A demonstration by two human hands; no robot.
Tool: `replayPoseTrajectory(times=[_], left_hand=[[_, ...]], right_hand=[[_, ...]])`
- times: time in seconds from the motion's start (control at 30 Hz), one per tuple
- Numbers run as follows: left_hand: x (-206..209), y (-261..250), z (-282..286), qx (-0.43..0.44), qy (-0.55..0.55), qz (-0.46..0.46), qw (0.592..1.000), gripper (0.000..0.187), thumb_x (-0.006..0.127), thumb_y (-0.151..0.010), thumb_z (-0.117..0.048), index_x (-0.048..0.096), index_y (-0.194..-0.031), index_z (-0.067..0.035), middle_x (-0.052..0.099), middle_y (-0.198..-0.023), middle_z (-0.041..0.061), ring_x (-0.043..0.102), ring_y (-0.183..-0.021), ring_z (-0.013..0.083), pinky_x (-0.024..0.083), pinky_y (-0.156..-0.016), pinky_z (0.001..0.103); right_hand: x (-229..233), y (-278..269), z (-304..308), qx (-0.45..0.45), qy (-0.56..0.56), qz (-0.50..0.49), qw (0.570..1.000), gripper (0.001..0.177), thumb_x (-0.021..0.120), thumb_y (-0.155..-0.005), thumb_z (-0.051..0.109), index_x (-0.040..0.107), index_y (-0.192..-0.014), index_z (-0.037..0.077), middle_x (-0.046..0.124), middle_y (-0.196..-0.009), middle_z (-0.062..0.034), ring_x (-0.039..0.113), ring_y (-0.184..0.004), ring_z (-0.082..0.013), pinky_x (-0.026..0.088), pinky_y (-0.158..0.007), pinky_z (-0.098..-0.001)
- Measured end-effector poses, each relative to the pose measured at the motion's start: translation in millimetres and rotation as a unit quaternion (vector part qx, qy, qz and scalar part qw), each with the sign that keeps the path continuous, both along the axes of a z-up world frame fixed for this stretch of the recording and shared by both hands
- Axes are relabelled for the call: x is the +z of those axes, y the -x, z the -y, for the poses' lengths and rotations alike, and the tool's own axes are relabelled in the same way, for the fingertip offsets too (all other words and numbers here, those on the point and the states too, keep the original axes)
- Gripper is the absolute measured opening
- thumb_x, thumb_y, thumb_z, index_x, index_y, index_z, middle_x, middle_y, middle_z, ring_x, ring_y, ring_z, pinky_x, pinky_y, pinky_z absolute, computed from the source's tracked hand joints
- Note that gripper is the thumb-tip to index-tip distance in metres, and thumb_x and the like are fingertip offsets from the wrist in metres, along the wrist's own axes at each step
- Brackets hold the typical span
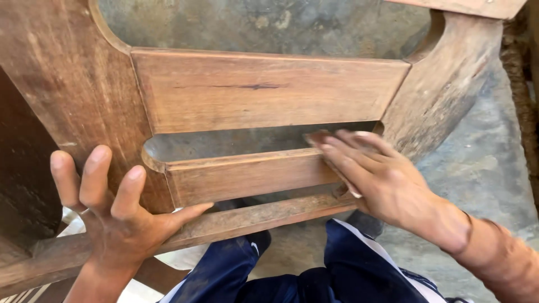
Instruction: Sanding the wooden backrest of a chair using sandpaper to smooth the surface
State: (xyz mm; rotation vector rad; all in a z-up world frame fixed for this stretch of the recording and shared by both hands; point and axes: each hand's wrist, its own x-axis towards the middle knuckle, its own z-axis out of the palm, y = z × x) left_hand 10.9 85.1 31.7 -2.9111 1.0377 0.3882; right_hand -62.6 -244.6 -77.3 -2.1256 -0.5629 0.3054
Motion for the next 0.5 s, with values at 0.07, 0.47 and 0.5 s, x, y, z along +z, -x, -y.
replayPoseTrajectory(times=[0.07, 0.47, 0.5], left_hand=[[1.7, 1.3, -0.3, 0.013, -0.002, -0.012, 1.0, 0.101, 0.092, -0.086, -0.065, 0.019, -0.136, -0.016, 0.011, -0.144, 0.017, -0.007, -0.138, 0.0358, 0.003, -0.119, 0.066], [6.2, 1.4, 7.9, -0.04, 0.003, 0.031, 0.999, 0.097, 0.08, -0.092, -0.071, 0.031, -0.134, 0.002, 0.024, -0.136, 0.03, 0.007, -0.128, 0.0467, 0.01, -0.107, 0.07], [10.1, 6.6, 8.5, -0.037, 0.004, 0.029, 0.999, 0.097, 0.08, -0.092, -0.071, 0.031, -0.134, 0.002, 0.024, -0.136, 0.03, 0.007, -0.128, 0.0467, 0.01, -0.107, 0.07]], right_hand=[[8.4, 12.2, 12.3, -0.028, 0.071, -0.005, 0.997, 0.053, 0.059, -0.075, 0.008, 0.05, -0.126, -0.006, 0.06, -0.127, -0.0174, 0.054, -0.123, -0.0316, 0.038, -0.103, -0.0396], [5.8, 47.2, 20.7, -0.102, 0.142, 0.035, 0.984, 0.046, 0.051, -0.083, -0.002, 0.055, -0.127, 0.007, 0.068, -0.118, -0.0064, 0.048, -0.129, -0.0269, 0.024, -0.107, -0.0423], [7.6, 50.0, 8.1, -0.098, 0.144, 0.034, 0.984, 0.046, 0.051, -0.083, -0.002, 0.055, -0.127, 0.007, 0.068, -0.118, -0.0064, 0.048, -0.129, -0.0269, 0.024, -0.107, -0.0423]])
